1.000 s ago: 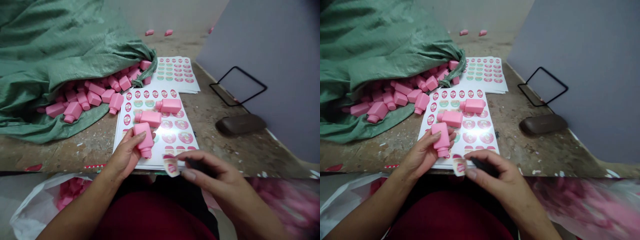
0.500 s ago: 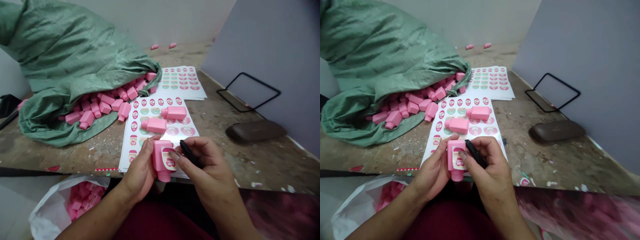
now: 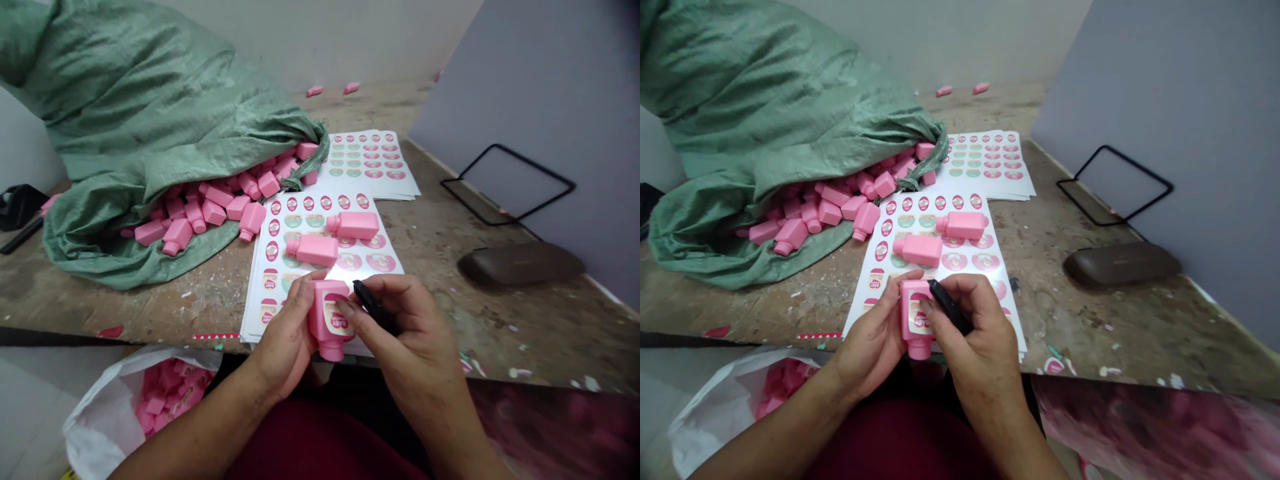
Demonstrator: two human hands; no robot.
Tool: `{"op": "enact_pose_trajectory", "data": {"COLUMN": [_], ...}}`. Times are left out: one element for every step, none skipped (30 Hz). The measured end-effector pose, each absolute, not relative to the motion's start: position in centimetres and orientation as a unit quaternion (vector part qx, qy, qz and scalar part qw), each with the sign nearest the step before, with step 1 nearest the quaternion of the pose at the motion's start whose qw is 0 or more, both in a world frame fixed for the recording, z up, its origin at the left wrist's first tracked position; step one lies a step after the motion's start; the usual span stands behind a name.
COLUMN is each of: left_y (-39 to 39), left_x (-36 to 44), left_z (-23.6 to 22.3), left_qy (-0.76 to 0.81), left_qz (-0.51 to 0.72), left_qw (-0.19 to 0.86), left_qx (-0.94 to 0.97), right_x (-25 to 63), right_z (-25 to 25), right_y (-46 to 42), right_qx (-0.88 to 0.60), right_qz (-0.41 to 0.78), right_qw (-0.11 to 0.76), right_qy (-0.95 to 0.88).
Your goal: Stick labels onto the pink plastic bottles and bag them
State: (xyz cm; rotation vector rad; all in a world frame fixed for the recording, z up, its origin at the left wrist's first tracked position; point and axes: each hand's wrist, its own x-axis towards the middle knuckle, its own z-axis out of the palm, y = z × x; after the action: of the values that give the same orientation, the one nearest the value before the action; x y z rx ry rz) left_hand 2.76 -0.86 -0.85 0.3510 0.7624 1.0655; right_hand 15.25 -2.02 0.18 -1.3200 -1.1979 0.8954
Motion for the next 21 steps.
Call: {"op": "enact_pose_trajectory", "data": {"left_y": [-0.9, -1.0, -1.0, -1.1, -1.2, -1.3, -1.4, -1.5, -1.5, -1.6, -1.7, -1.7, -1.8, -1.8, -1.9, -1.9, -2.0, -2.0, -2.0, -2.0, -2.1], "left_x": [2.7, 2.6, 2.6, 2.5, 2.5, 2.5, 2.5, 2.5, 2.5, 2.5, 2.5, 2.5, 2.4, 2.3, 2.2, 2.1, 2.0, 2.1, 2.1, 2.1, 2.0], "left_z": [-0.8, -0.8, -0.8, -0.7, -0.7, -0.6, -0.6, -0.6, -0.6, -0.6, -0.6, -0.5, -0.5, -0.4, -0.3, -0.2, -0.2, -0.1, -0.1, 0.0, 0.0], "left_qy": [0.353, 0.354, 0.357, 0.361, 0.366, 0.370, 0.373, 0.374, 0.375, 0.375, 0.376, 0.377, 0.379, 0.381, 0.383, 0.384, 0.385, 0.384, 0.383, 0.383, 0.387], "left_qz": [0.493, 0.490, 0.482, 0.473, 0.464, 0.457, 0.455, 0.458, 0.462, 0.464, 0.464, 0.461, 0.456, 0.449, 0.443, 0.438, 0.432, 0.428, 0.425, 0.423, 0.419], "left_qw": [0.777, 0.776, 0.777, 0.778, 0.779, 0.778, 0.776, 0.772, 0.768, 0.767, 0.768, 0.770, 0.774, 0.778, 0.782, 0.785, 0.787, 0.788, 0.789, 0.788, 0.786], "left_qx": [0.170, 0.180, 0.189, 0.200, 0.211, 0.221, 0.228, 0.233, 0.236, 0.236, 0.233, 0.228, 0.223, 0.219, 0.214, 0.213, 0.214, 0.217, 0.223, 0.231, 0.239], "right_x": [15.3, 15.3, 15.3, 15.3, 15.3, 15.3, 15.4, 15.4, 15.6, 15.7, 15.9, 16.2, 16.4, 16.7, 16.8, 16.9, 16.9, 16.8, 16.6, 16.4, 16.2], "right_z": [0.1, 0.0, -0.1, -0.2, -0.3, -0.4, -0.5, -0.6, -0.7, -0.8, -0.8, -0.8, -0.7, -0.6, -0.4, -0.2, 0.0, 0.2, 0.3, 0.3, 0.3], "right_y": [-2.1, -2.1, -2.2, -2.2, -2.3, -2.4, -2.4, -2.5, -2.5, -2.5, -2.5, -2.4, -2.3, -2.2, -2.1, -2.0, -1.9, -1.8, -1.7, -1.7, -1.6], "right_qx": [-0.559, -0.562, -0.565, -0.569, -0.575, -0.582, -0.592, -0.601, -0.609, -0.614, -0.617, -0.618, -0.621, -0.624, -0.629, -0.631, -0.627, -0.616, -0.601, -0.584, -0.572], "right_qz": [0.371, 0.364, 0.355, 0.342, 0.323, 0.296, 0.263, 0.225, 0.187, 0.155, 0.133, 0.120, 0.115, 0.118, 0.132, 0.159, 0.197, 0.243, 0.290, 0.332, 0.361], "right_qw": [0.538, 0.533, 0.528, 0.521, 0.512, 0.501, 0.485, 0.468, 0.450, 0.435, 0.424, 0.420, 0.421, 0.425, 0.432, 0.442, 0.454, 0.467, 0.474, 0.475, 0.473], "right_qy": [-0.510, -0.517, -0.525, -0.536, -0.550, -0.568, -0.588, -0.608, -0.626, -0.640, -0.650, -0.654, -0.651, -0.644, -0.633, -0.618, -0.602, -0.586, -0.575, -0.568, -0.564]}}
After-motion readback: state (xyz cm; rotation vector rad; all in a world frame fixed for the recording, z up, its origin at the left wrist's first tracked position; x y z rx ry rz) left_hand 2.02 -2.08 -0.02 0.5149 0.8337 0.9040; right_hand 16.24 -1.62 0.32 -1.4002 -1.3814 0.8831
